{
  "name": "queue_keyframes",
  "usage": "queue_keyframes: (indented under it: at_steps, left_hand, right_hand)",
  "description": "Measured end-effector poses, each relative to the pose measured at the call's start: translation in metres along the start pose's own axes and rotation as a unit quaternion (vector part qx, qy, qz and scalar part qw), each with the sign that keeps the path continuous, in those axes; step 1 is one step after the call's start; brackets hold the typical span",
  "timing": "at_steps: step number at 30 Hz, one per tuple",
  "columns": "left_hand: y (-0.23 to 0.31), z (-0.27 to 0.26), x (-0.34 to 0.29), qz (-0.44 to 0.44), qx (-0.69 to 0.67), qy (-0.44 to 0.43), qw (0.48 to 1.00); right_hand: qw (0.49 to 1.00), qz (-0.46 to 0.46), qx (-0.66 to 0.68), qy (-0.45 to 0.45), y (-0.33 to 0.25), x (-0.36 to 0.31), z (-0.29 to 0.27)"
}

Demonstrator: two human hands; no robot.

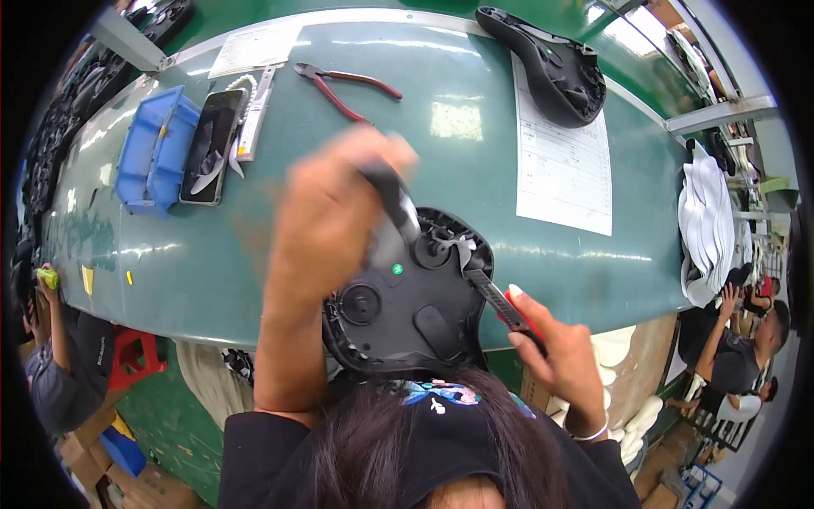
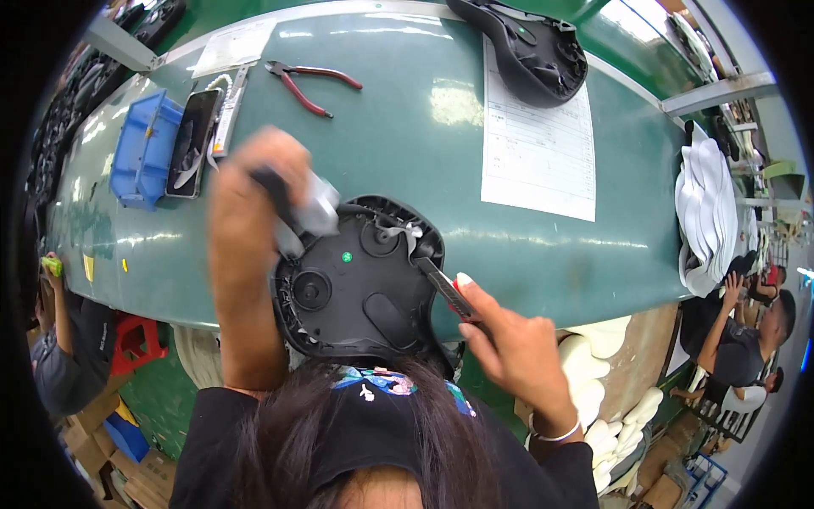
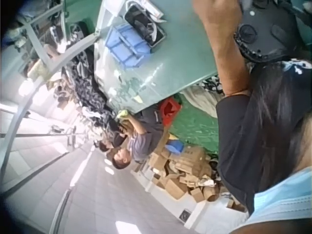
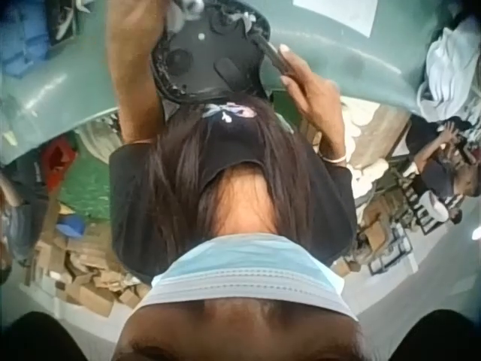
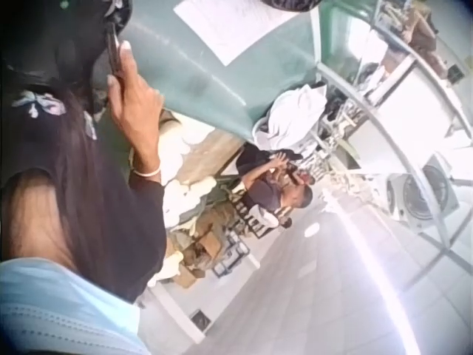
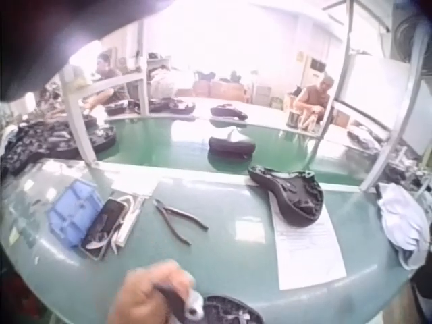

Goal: Trimming excess material from bicycle seats on an assembly line.

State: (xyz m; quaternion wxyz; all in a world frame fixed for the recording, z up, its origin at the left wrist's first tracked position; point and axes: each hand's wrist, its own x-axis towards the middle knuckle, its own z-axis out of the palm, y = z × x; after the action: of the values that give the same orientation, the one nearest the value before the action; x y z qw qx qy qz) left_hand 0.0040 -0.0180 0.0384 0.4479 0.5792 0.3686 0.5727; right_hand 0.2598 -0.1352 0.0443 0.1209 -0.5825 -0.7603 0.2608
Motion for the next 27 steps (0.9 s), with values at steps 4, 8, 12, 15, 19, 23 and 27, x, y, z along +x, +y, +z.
queue_keyframes:
  at_steps: [4, 8, 12, 15, 19, 23, 27]
  left_hand:
    - [-0.016, -0.008, -0.031, -0.047, 0.092, -0.34, 0.935]
    - [-0.005, -0.009, -0.046, -0.051, 0.043, -0.361, 0.93]
    - [-0.002, -0.018, -0.043, -0.014, -0.05, -0.348, 0.936]
    - [0.012, -0.026, -0.049, 0.03, -0.103, -0.096, 0.99]
    - [0.011, -0.052, -0.047, -0.041, -0.168, 0.115, 0.978]
    - [0.025, -0.072, -0.039, 0.076, -0.239, -0.124, 0.96]
    - [0.038, -0.107, -0.05, 0.105, -0.297, -0.094, 0.944]
  right_hand:
    - [0.991, -0.093, 0.04, 0.082, 0.013, 0.036, -0.011]
    - [0.978, -0.125, -0.157, -0.059, -0.013, 0.069, -0.033]
    - [0.949, -0.2, -0.229, -0.081, -0.016, 0.088, -0.024]
    - [0.929, -0.2, -0.296, -0.093, -0.02, 0.084, -0.022]
    - [0.942, -0.157, -0.266, -0.128, -0.023, 0.059, -0.016]
    - [0.95, -0.149, -0.25, -0.118, -0.02, 0.05, -0.01]
    - [0.959, -0.126, -0.235, -0.098, -0.02, 0.046, -0.01]
